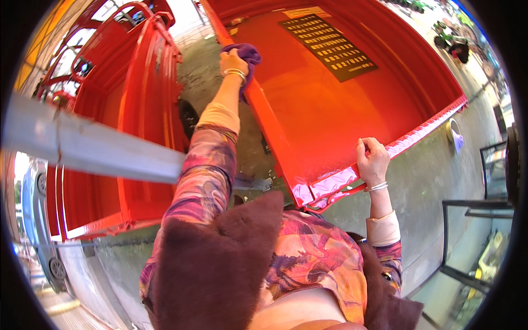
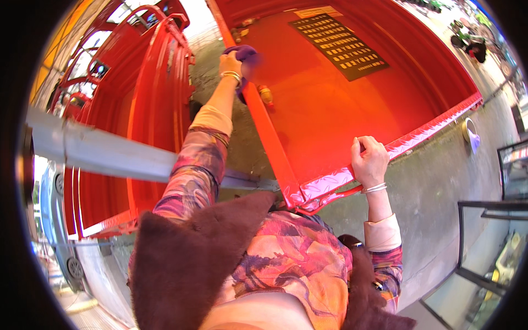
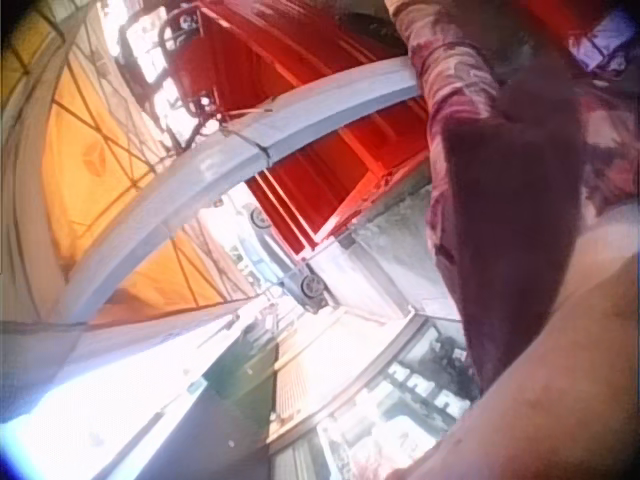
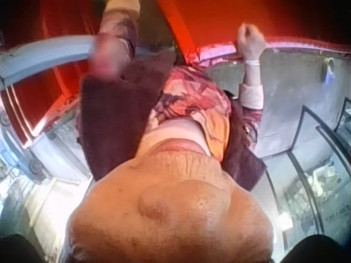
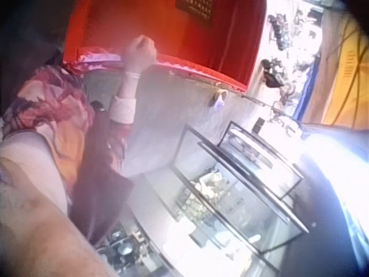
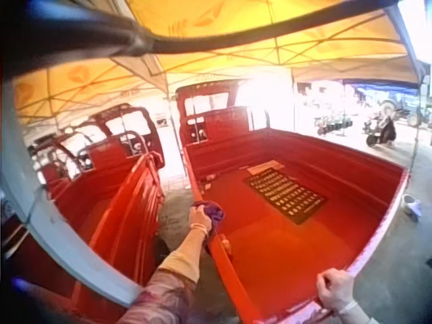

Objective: The person wipes the interior surfaces of a red three-wheeled cargo vehicle bed using a purple cloth. They systematically clean the side walls, floor, and rear panel, moving around the vehicle to reach different areas.

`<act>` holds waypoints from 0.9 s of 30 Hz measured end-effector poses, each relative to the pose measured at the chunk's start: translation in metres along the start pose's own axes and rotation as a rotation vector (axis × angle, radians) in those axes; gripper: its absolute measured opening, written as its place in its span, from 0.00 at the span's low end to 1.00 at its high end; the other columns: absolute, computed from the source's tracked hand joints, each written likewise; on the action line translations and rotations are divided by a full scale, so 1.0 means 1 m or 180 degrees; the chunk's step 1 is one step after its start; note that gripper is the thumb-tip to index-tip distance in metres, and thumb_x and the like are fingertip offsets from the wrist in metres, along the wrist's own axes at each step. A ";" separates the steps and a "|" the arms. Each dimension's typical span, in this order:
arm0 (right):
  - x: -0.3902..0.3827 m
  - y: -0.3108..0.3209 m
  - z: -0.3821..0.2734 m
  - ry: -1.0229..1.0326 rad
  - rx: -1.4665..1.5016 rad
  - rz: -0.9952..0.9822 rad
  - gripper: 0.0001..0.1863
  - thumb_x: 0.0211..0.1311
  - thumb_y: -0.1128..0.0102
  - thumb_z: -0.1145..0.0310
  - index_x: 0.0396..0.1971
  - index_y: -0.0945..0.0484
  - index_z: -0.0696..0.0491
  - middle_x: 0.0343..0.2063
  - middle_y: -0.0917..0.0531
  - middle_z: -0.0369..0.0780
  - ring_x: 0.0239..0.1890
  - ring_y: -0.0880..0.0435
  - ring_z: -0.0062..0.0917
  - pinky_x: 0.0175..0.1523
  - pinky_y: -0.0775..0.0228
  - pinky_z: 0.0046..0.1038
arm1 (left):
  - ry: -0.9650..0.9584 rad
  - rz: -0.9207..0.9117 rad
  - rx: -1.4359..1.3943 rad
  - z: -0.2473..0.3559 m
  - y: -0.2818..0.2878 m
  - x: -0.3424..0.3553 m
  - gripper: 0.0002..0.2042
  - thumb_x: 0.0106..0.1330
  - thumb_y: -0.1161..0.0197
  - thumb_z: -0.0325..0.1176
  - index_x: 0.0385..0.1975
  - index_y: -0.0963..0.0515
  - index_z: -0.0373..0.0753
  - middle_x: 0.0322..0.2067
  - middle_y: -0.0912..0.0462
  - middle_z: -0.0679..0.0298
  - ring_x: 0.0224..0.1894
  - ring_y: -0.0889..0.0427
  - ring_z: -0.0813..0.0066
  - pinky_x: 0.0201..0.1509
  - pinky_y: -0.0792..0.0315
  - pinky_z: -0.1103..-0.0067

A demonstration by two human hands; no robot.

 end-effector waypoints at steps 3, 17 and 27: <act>0.001 0.002 -0.004 -0.0082 0.0041 -0.0048 0.05 0.57 0.37 0.71 0.24 0.20 0.55 0.23 0.19 0.41 0.26 0.20 0.38 0.34 0.30 0.36 | 0.0123 -0.0155 0.0499 -0.003 -0.018 0.049 0.19 0.64 0.41 0.40 0.54 0.22 0.43 0.57 0.25 0.47 0.56 0.21 0.45 0.60 0.25 0.60; 0.002 0.004 -0.005 -0.0239 0.0103 -0.0012 0.03 0.55 0.38 0.75 0.24 0.22 0.57 0.21 0.20 0.42 0.23 0.21 0.36 0.31 0.31 0.32 | 0.0345 -0.0295 0.0635 -0.048 -0.058 0.165 0.24 0.62 0.44 0.46 0.57 0.22 0.43 0.56 0.20 0.48 0.59 0.21 0.49 0.62 0.27 0.62; -0.004 -0.002 0.010 -0.0292 0.0337 -0.0052 0.06 0.61 0.38 0.72 0.26 0.21 0.57 0.21 0.20 0.40 0.22 0.21 0.27 0.30 0.30 0.27 | 0.1395 0.0631 -0.0741 -0.090 -0.049 0.074 0.24 0.55 0.43 0.48 0.38 0.15 0.33 0.38 0.15 0.40 0.47 0.16 0.44 0.50 0.22 0.61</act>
Point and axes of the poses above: each hand's wrist, its own x-axis towards the middle knuckle, its own y-axis out of the back of the hand, z = x × y, the point moved 6 cm from there along x, towards the middle knuckle
